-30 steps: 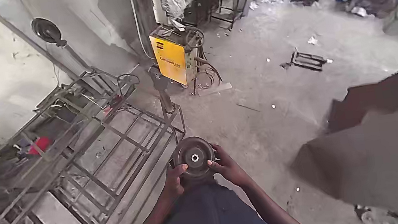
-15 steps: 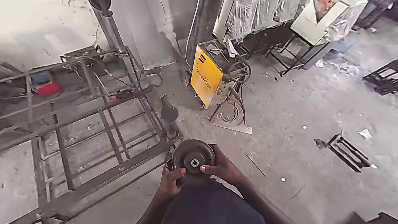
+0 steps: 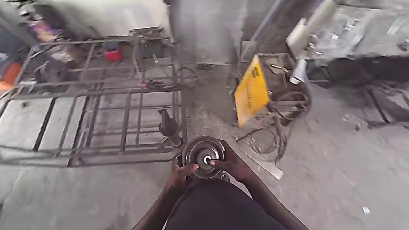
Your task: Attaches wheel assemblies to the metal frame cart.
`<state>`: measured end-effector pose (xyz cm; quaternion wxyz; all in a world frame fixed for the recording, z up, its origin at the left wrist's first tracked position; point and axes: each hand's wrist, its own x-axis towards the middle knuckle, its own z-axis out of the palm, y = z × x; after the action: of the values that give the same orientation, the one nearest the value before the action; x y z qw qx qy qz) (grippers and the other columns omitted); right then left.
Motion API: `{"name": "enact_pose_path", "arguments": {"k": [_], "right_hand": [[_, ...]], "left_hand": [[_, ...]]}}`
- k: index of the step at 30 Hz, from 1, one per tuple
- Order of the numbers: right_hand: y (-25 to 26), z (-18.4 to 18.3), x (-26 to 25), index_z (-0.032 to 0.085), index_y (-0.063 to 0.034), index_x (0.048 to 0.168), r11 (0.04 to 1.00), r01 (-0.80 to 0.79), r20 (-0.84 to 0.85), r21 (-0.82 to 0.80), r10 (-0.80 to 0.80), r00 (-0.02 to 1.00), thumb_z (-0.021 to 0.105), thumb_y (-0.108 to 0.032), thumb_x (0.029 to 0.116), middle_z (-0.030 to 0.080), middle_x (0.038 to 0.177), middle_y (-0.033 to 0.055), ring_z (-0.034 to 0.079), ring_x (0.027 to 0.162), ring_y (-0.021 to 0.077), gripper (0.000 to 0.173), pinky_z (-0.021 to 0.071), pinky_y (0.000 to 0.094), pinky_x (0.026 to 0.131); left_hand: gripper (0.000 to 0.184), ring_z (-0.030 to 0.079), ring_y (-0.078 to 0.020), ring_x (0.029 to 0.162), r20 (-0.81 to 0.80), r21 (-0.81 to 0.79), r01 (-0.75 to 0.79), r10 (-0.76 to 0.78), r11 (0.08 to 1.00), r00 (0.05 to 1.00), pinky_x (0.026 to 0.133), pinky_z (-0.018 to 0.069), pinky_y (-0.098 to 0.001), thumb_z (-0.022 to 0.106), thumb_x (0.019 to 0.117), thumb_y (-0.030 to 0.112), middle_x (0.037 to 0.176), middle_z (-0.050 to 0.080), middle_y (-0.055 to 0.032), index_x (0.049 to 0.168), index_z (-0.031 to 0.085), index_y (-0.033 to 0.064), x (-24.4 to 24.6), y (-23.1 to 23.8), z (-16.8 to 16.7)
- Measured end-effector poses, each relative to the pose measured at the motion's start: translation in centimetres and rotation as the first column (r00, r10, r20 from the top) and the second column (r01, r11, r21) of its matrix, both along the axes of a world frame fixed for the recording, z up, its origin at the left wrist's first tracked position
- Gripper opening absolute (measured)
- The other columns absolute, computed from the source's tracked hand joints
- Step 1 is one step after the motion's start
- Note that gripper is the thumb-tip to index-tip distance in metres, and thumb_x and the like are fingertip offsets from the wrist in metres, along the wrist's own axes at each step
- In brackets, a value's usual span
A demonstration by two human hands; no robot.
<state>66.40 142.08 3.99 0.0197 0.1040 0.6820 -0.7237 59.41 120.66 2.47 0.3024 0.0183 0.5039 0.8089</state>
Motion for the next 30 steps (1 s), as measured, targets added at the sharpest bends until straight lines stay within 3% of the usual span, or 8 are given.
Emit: {"name": "enact_pose_path", "arguments": {"k": [2, 6, 11, 15, 18, 22, 27, 30], "right_hand": [[2.9, -0.2, -1.4, 0.026, -0.0047, 0.157, 0.984, -0.176, 0.063, 0.035, 0.173, 0.983, 0.084, -0.035, 0.0827, 0.059, 0.140, 0.0121, 0.064, 0.120, 0.0162, 0.099, 0.0574, 0.0360, 0.100], [6.5, 0.4, -3.1, 0.023, -0.0132, 0.161, 0.904, -0.428, 0.204, 0.011, 0.417, 0.886, 0.078, -0.038, 0.0887, 0.059, 0.136, 0.0155, 0.073, 0.092, 0.0255, 0.094, 0.0656, 0.0431, 0.075], [8.9, 1.0, -6.3, 0.037, -0.0104, 0.154, 0.779, -0.625, 0.234, 0.049, 0.599, 0.766, 0.072, -0.034, 0.0934, 0.062, 0.132, 0.0133, 0.073, 0.093, 0.0250, 0.074, 0.0651, 0.0426, 0.077], [9.1, 1.5, -11.2, 0.044, -0.0077, 0.149, 0.682, -0.728, 0.173, 0.063, 0.711, 0.681, 0.071, -0.032, 0.0946, 0.064, 0.129, 0.0121, 0.073, 0.093, 0.0234, 0.065, 0.0645, 0.0410, 0.077], [8.3, 1.9, -15.5, 0.047, -0.0053, 0.146, 0.677, -0.731, 0.123, 0.090, 0.720, 0.683, 0.069, -0.030, 0.0947, 0.066, 0.125, 0.0119, 0.072, 0.094, 0.0242, 0.061, 0.0643, 0.0419, 0.078], [8.1, 1.4, -21.0, 0.053, -0.0066, 0.141, 0.654, -0.715, 0.104, 0.247, 0.716, 0.690, 0.067, -0.032, 0.0956, 0.068, 0.122, 0.0100, 0.072, 0.089, 0.0198, 0.054, 0.0637, 0.0376, 0.078], [8.4, 0.8, -26.0, 0.055, -0.0063, 0.137, 0.660, -0.709, 0.069, 0.250, 0.718, 0.693, 0.068, -0.029, 0.0951, 0.069, 0.118, 0.0108, 0.073, 0.091, 0.0212, 0.050, 0.0639, 0.0393, 0.079], [8.4, 0.5, -28.7, 0.055, -0.0058, 0.138, 0.639, -0.740, 0.067, 0.208, 0.746, 0.663, 0.068, -0.026, 0.0959, 0.070, 0.117, 0.0115, 0.073, 0.092, 0.0223, 0.049, 0.0641, 0.0392, 0.080]], "left_hand": [[0.067, 0.073, -0.0233, 0.091, 0.070, -0.040, -0.154, 0.157, 0.987, 0.985, 0.080, 0.0626, -0.0434, 0.084, 0.0683, 0.019, 0.102, 0.072, -0.0148, 0.124, 0.054, -0.0018, 1.6, 2.0, -0.1], [0.074, 0.073, -0.0279, 0.087, 0.161, -0.145, -0.510, 0.529, 0.848, 0.833, 0.076, 0.0634, -0.0470, 0.082, 0.0695, 0.023, 0.100, 0.071, -0.0189, 0.130, 0.049, -0.0036, 4.7, 4.0, 0.0], [0.061, 0.072, -0.0273, 0.083, 0.059, -0.270, -0.802, 0.841, 0.533, 0.538, 0.070, 0.0630, -0.0435, 0.077, 0.0817, 0.011, 0.102, 0.070, -0.0187, 0.134, 0.048, -0.0015, 4.5, 3.6, 1.2], [0.054, 0.072, -0.0269, 0.079, 0.011, -0.259, -0.896, 0.929, 0.360, 0.370, 0.067, 0.0624, -0.0417, 0.079, 0.0850, 0.009, 0.099, 0.070, -0.0193, 0.130, 0.052, -0.0023, 1.9, 3.4, 1.6], [0.046, 0.067, -0.0236, 0.066, 0.034, -0.251, -0.931, 0.964, 0.264, 0.264, 0.055, 0.0571, -0.0364, 0.079, 0.0865, 0.009, 0.089, 0.069, -0.0182, 0.124, 0.055, -0.0026, -0.1, 3.6, 1.7], [0.044, 0.059, -0.0193, 0.055, 0.048, -0.292, -0.932, 0.977, 0.214, 0.209, 0.046, 0.0502, -0.0320, 0.079, 0.0874, 0.012, 0.083, 0.067, -0.0163, 0.124, 0.057, 0.0001, -2.7, 4.1, 1.2], [0.048, 0.050, -0.0141, 0.048, -0.026, -0.408, -0.901, 0.985, 0.146, 0.172, 0.040, 0.0422, -0.0282, 0.085, 0.0830, 0.017, 0.076, 0.064, -0.0109, 0.121, 0.058, 0.0036, -5.2, 5.2, 1.7], [0.052, 0.055, -0.0162, 0.052, -0.079, -0.409, -0.908, 0.988, 0.092, 0.136, 0.044, 0.0466, -0.0296, 0.085, 0.0814, 0.012, 0.083, 0.067, -0.0130, 0.125, 0.058, 0.0022, -6.6, 6.3, 2.7]]}}
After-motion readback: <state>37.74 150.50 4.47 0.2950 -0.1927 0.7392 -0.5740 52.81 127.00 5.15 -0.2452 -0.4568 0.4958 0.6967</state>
